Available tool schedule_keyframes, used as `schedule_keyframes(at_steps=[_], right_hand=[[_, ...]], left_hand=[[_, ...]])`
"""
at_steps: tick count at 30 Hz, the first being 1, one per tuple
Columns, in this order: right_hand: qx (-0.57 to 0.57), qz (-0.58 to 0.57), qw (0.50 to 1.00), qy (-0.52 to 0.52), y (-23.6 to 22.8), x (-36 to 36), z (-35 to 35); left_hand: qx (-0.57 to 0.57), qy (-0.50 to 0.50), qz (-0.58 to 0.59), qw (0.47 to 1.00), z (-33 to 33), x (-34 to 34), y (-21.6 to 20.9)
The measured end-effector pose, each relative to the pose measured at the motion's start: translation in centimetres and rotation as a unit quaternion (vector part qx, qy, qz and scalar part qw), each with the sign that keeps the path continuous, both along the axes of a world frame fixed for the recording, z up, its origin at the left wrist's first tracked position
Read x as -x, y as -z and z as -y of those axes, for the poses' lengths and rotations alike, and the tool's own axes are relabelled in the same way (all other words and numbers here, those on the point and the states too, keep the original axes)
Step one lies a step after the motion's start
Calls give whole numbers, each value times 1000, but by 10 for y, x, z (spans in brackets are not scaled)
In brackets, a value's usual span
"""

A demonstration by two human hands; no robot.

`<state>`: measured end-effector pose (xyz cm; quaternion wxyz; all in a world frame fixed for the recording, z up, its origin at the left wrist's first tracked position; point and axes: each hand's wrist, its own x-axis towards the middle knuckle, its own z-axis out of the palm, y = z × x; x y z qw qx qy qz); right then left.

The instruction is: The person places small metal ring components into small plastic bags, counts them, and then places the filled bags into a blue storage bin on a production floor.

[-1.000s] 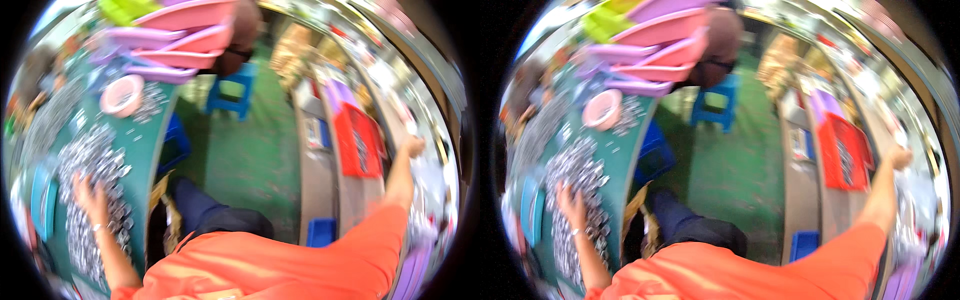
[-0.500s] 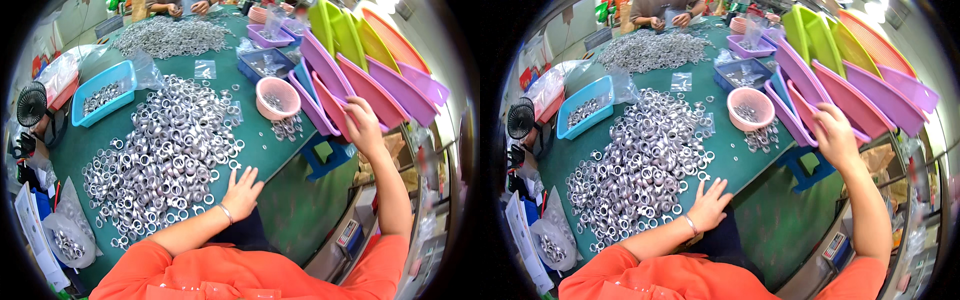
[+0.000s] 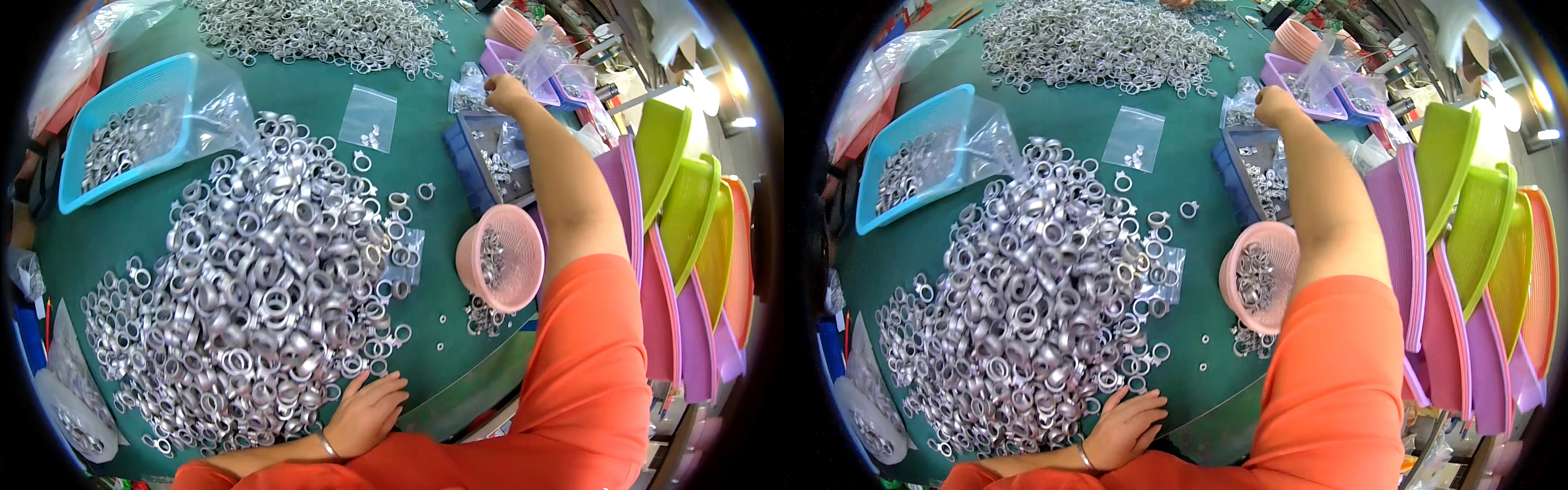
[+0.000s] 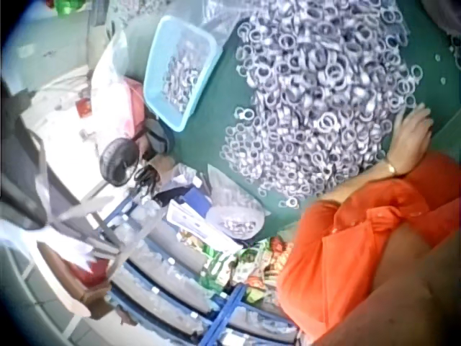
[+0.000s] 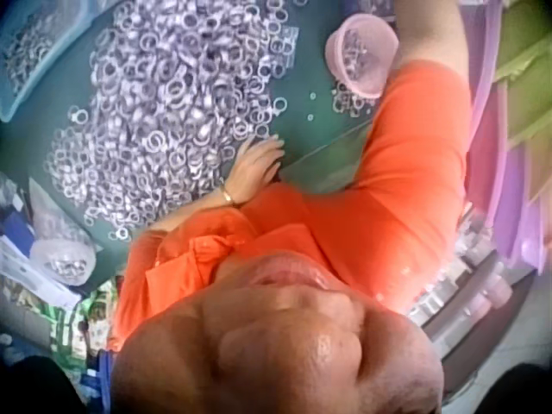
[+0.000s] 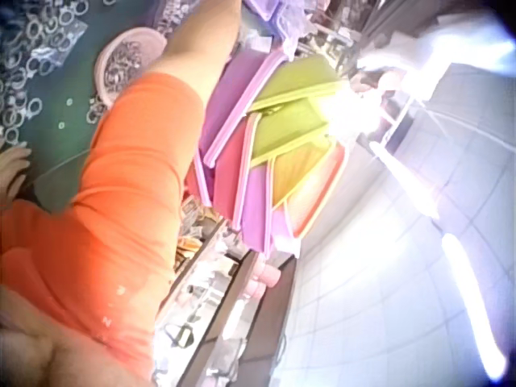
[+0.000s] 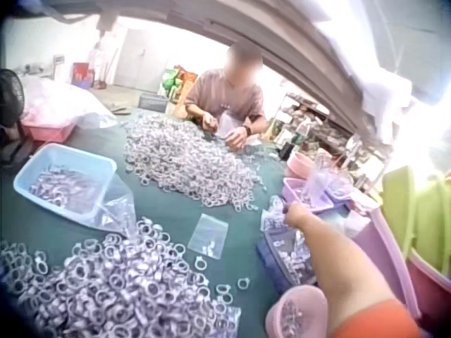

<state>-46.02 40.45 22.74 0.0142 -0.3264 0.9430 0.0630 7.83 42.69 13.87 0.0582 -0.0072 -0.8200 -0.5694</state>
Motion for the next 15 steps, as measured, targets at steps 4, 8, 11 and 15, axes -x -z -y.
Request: schedule_keyframes(at_steps=[4,8,11,15], right_hand=[[-70,60,994,62,32,33,11],[-156,54,983,82,52,59,13],[-214,58,975,12,42,57,24],[90,153,981,85,41,75,-3]], left_hand=[[-65,-21,26,997,0,2,6],[-141,-22,49,988,2,5,9],[-263,-24,76,961,7,10,9],[-323,-40,84,942,12,12,6]])
